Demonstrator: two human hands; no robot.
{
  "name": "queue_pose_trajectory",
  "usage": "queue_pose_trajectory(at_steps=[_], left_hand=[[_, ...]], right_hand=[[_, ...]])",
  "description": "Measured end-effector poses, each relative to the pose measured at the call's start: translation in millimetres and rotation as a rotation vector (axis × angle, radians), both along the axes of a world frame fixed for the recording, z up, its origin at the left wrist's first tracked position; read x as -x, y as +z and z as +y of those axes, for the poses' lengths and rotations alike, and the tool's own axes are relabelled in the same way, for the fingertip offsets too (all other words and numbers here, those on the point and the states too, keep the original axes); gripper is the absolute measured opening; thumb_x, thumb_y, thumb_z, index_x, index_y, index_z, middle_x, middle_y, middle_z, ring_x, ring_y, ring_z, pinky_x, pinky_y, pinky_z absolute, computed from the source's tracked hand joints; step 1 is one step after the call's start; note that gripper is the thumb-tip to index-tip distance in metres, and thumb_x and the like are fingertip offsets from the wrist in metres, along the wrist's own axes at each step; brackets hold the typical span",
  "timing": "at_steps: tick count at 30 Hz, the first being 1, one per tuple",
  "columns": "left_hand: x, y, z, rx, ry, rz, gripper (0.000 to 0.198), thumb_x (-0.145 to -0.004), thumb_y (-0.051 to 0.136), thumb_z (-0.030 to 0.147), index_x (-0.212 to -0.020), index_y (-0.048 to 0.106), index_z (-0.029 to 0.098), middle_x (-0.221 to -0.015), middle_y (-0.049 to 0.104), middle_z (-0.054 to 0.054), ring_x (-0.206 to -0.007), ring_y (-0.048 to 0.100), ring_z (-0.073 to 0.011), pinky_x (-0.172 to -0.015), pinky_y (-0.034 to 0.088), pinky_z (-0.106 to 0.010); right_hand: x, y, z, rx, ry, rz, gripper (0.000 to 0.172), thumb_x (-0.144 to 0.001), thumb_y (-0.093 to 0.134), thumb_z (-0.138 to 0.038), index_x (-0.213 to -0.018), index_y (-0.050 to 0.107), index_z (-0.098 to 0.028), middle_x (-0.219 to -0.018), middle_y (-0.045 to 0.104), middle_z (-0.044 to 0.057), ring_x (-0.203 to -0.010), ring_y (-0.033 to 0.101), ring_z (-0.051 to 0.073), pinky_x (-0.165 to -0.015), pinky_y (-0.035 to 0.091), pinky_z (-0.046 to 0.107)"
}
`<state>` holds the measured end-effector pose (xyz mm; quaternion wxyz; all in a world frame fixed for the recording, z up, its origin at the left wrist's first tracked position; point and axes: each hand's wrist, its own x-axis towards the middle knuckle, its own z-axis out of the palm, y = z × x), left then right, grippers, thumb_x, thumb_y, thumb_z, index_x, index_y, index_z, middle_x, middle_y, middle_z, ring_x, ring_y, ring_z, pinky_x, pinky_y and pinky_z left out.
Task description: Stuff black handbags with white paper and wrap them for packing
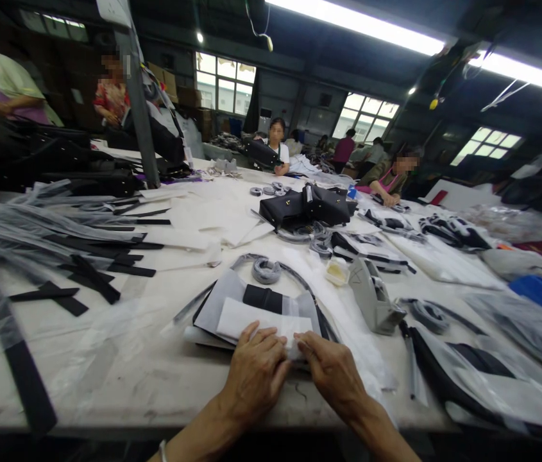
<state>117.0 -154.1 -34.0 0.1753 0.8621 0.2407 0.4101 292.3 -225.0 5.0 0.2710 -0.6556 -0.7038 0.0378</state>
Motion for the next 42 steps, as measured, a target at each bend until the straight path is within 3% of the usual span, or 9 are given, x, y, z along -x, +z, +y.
queue_pose_trajectory(at_steps=[4, 13, 25, 29, 33, 37, 42], left_hand=[[-6, 3.6, -2, 0.023, 0.058, 0.033, 0.011, -0.083, 0.069, 0.023, -0.091, 0.062, 0.023, -0.092, 0.07, 0.0, -0.1, 0.063, -0.024, -0.106, 0.033, -0.051], [-21, -0.3, 0, -0.116, 0.198, 0.014, 0.012, -0.09, 0.048, 0.014, -0.085, 0.057, 0.02, -0.08, 0.062, -0.002, -0.084, 0.061, -0.0212, -0.1, 0.04, -0.049], [-30, -3.6, 3, -0.245, 0.308, 0.143, 0.018, -0.091, 0.044, 0.011, -0.078, 0.053, 0.02, -0.072, 0.056, -0.001, -0.071, 0.057, -0.0189, -0.095, 0.045, -0.047], [-20, -4.8, 7, -0.355, 0.227, 0.121, 0.02, -0.097, 0.043, 0.015, -0.104, 0.061, 0.02, -0.087, 0.064, -0.003, -0.078, 0.061, -0.0182, -0.1, 0.043, -0.048], [-3, -5.8, 11, -0.499, 0.06, 0.128, 0.027, -0.1, 0.039, 0.016, -0.113, 0.062, 0.023, -0.125, 0.063, -0.008, -0.115, 0.059, -0.0187, -0.116, 0.027, -0.05], [4, -10.8, 12, -0.545, -0.005, 0.191, 0.022, -0.101, 0.048, 0.027, -0.119, 0.061, 0.024, -0.116, 0.067, -0.004, -0.124, 0.054, -0.0197, -0.122, 0.014, -0.052], [-2, -15.3, 9, -0.4, 0.03, 0.191, 0.031, -0.096, 0.058, 0.04, -0.123, 0.059, 0.026, -0.114, 0.068, -0.002, -0.118, 0.059, -0.0213, -0.121, 0.016, -0.053]], right_hand=[[-7, 11.4, 15, 0.15, -0.09, 0.105, 0.036, -0.099, 0.043, -0.036, -0.072, 0.062, -0.023, -0.064, 0.064, 0.0, -0.06, 0.059, 0.015, -0.059, 0.04, 0.024], [-20, 4.0, 41, 0.255, -0.139, 0.377, 0.018, -0.086, 0.061, -0.033, -0.073, 0.07, -0.023, -0.062, 0.066, -0.002, -0.059, 0.059, 0.016, -0.063, 0.042, 0.026], [-17, -0.3, 49, 0.256, -0.167, 0.282, 0.015, -0.083, 0.063, -0.027, -0.07, 0.069, -0.022, -0.074, 0.071, 0.0, -0.072, 0.063, 0.017, -0.069, 0.04, 0.027], [-17, -0.4, 55, 0.316, -0.194, 0.247, 0.011, -0.077, 0.066, -0.022, -0.067, 0.07, -0.022, -0.069, 0.071, 0.0, -0.068, 0.063, 0.016, -0.064, 0.038, 0.026], [-20, -2.8, 60, 0.343, -0.196, 0.268, 0.009, -0.076, 0.067, -0.025, -0.069, 0.071, -0.022, -0.07, 0.072, -0.001, -0.067, 0.063, 0.016, -0.061, 0.038, 0.025], [-23, -1.7, 63, 0.375, -0.215, 0.245, 0.007, -0.074, 0.068, -0.025, -0.068, 0.07, -0.021, -0.068, 0.071, -0.001, -0.066, 0.062, 0.015, -0.06, 0.037, 0.024], [-15, 0.8, 66, 0.341, -0.249, 0.24, 0.01, -0.07, 0.071, -0.025, -0.062, 0.067, -0.021, -0.059, 0.066, -0.002, -0.058, 0.058, 0.014, -0.055, 0.034, 0.025]])
